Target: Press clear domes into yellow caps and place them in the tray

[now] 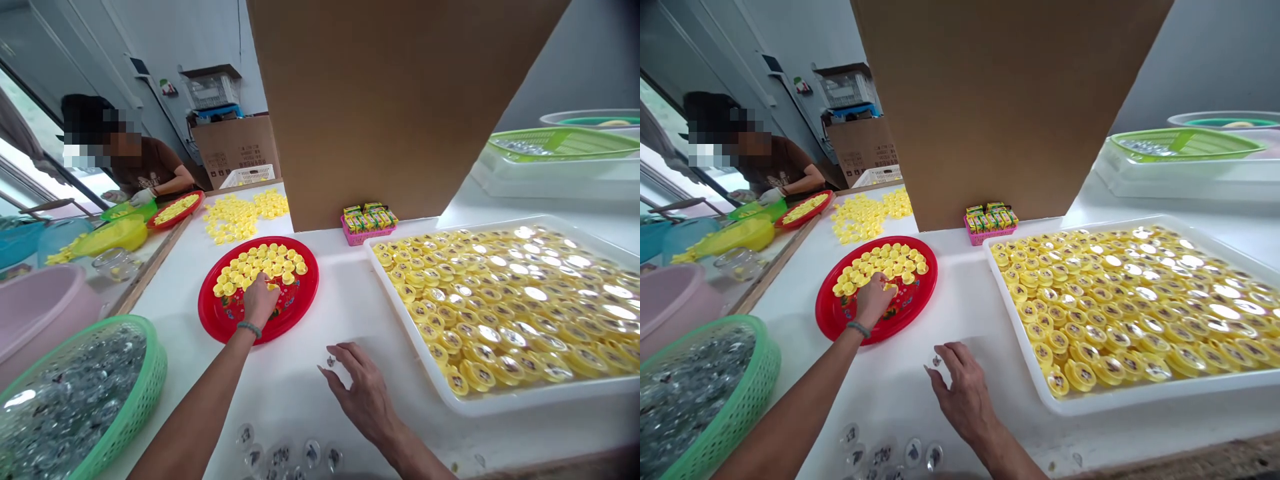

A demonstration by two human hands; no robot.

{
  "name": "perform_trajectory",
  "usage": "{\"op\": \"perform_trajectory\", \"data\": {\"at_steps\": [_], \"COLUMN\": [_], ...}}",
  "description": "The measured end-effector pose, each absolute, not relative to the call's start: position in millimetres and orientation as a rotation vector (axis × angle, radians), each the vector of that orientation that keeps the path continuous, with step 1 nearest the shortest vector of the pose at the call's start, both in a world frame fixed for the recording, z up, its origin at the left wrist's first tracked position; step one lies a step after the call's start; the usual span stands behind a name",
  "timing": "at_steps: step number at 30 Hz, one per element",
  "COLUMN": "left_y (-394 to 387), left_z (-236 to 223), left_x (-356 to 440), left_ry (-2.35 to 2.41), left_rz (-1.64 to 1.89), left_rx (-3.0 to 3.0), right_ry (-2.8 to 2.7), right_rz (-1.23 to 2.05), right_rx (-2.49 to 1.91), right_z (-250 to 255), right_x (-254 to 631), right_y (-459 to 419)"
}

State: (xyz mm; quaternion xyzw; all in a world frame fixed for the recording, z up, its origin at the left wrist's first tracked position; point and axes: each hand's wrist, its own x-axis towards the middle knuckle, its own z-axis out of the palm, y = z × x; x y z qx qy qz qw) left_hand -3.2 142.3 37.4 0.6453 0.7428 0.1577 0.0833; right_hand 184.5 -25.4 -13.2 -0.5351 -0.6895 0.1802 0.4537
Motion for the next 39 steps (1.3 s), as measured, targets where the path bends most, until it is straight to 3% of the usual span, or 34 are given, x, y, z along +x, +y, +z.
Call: {"op": "perform_trajectory", "data": {"at_steps": [4, 11, 26, 33, 39], "left_y": [73, -5, -15, -14, -14], "left_z": [41, 14, -19, -23, -27], "left_x": [5, 18, 5, 5, 6], "left_ry": [1.903, 1.736, 1.401, 1.300, 1.308], "left_rz": [0.623, 0.461, 0.822, 0.882, 0.877], "left_rx": [2.067, 2.031, 1.080, 1.001, 1.040], "right_ry": [-1.667, -1.722, -1.983, -2.286, -2.207], "right_rz": [0.523, 0.664, 0.645, 0.523, 0.587], "right_rx": [-1.284, -1.105, -1.276, -1.310, -1.471], "right_z": [-7, 3, -4, 8, 12], "right_x": [187, 187, 186, 173, 174], "right_y": [-28, -35, -29, -15, -25]}}
